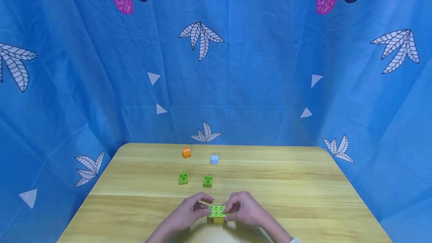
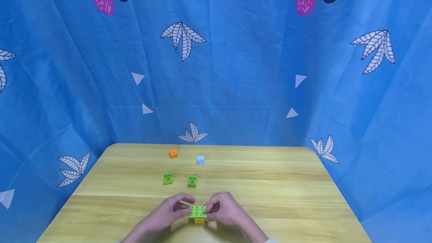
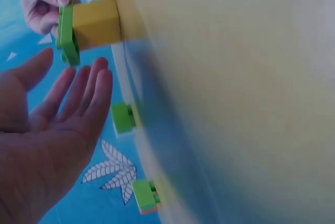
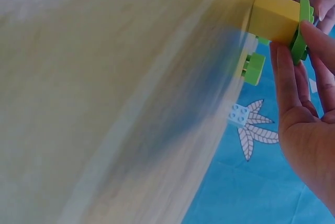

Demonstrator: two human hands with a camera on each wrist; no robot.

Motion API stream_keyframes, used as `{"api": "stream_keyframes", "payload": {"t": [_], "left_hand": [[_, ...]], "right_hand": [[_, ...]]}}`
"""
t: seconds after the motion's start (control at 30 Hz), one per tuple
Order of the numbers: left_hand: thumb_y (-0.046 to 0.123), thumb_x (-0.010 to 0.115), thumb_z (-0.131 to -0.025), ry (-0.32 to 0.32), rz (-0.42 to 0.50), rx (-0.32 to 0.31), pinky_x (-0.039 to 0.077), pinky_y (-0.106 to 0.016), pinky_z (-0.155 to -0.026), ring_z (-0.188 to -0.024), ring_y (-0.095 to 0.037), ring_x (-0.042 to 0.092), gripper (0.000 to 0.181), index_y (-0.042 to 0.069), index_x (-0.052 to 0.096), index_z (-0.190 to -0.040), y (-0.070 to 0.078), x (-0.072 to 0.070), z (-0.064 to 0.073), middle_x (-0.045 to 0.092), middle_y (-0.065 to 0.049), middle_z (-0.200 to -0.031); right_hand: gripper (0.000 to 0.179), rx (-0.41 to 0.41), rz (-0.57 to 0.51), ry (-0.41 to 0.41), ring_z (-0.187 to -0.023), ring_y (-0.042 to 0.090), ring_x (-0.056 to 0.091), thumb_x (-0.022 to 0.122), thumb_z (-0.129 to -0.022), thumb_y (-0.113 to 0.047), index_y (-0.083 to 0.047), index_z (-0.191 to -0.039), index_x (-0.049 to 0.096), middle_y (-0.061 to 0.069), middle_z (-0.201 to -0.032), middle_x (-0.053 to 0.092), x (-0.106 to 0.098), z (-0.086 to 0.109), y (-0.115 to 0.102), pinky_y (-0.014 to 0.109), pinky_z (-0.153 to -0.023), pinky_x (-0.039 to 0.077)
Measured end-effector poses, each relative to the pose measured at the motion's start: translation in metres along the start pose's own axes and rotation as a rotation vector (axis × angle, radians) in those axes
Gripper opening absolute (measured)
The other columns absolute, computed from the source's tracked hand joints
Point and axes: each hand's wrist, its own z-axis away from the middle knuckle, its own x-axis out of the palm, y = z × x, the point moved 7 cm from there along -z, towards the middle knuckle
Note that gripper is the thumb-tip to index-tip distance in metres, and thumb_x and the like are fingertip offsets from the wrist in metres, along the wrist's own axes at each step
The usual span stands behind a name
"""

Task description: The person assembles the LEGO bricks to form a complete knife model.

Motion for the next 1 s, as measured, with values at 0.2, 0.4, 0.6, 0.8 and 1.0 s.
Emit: {"api": "stream_keyframes", "payload": {"t": [0.2, 0.4, 0.6, 0.8, 1.0], "left_hand": [[0.018, 0.065, -0.102, 0.135, -0.086, 0.035, 0.057, -0.044, -0.104, -0.123, -0.034, 0.064, 0.038, 0.003, 0.06, -0.136, -0.002, -0.031, -0.012, 0.063, -0.018, -0.138], [0.013, 0.069, -0.098, 0.37, -0.122, 0.023, 0.046, -0.056, -0.114, -0.134, -0.038, 0.055, 0.044, 0.007, 0.059, -0.14, -0.012, -0.076, -0.023, 0.062, -0.013, -0.143], [0.005, 0.071, -0.095, 0.482, -0.108, -0.059, 0.04, -0.059, -0.118, -0.143, -0.043, 0.045, 0.053, 0.006, 0.055, -0.145, -0.031, -0.104, -0.027, 0.055, -0.018, -0.15], [-0.004, 0.072, -0.09, 0.439, -0.049, -0.141, 0.041, -0.061, -0.117, -0.137, -0.05, 0.049, 0.061, 0.0, 0.05, -0.147, -0.042, -0.105, -0.03, 0.052, -0.026, -0.148], [-0.007, 0.07, -0.089, 0.425, -0.085, -0.16, 0.05, -0.056, -0.109, -0.124, -0.043, 0.059, 0.052, -0.003, 0.056, -0.138, -0.044, -0.102, -0.035, 0.06, -0.024, -0.136]], "right_hand": [[0.016, 0.0, 0.0, 0.002, -0.089, 0.011, 0.073, 0.086, -0.075, 0.002, -0.007, -0.085, 0.078, 0.006, -0.103, 0.073, 0.0, 0.0, -0.001, 0.02, -0.082, 0.061], [0.016, 0.009, 0.015, 0.002, -0.088, 0.011, 0.073, 0.086, -0.075, 0.001, -0.008, -0.085, 0.077, 0.007, -0.107, 0.074, 0.0, 0.0, -0.001, 0.019, -0.08, 0.061], [0.016, 0.011, 0.021, 0.003, -0.088, 0.013, 0.073, 0.086, -0.075, 0.0, -0.007, -0.085, 0.077, 0.008, -0.107, 0.074, 0.001, 0.001, 0.0, 0.018, -0.08, 0.061], [0.016, 0.015, 0.026, 0.008, -0.087, 0.011, 0.072, 0.087, -0.075, 0.0, -0.008, -0.086, 0.077, 0.007, -0.105, 0.074, 0.001, 0.001, -0.001, 0.018, -0.08, 0.061], [0.016, 0.023, 0.009, 0.008, -0.087, 0.012, 0.072, 0.086, -0.074, 0.001, -0.007, -0.085, 0.077, 0.008, -0.106, 0.074, 0.0, 0.001, -0.001, 0.019, -0.079, 0.061]]}}
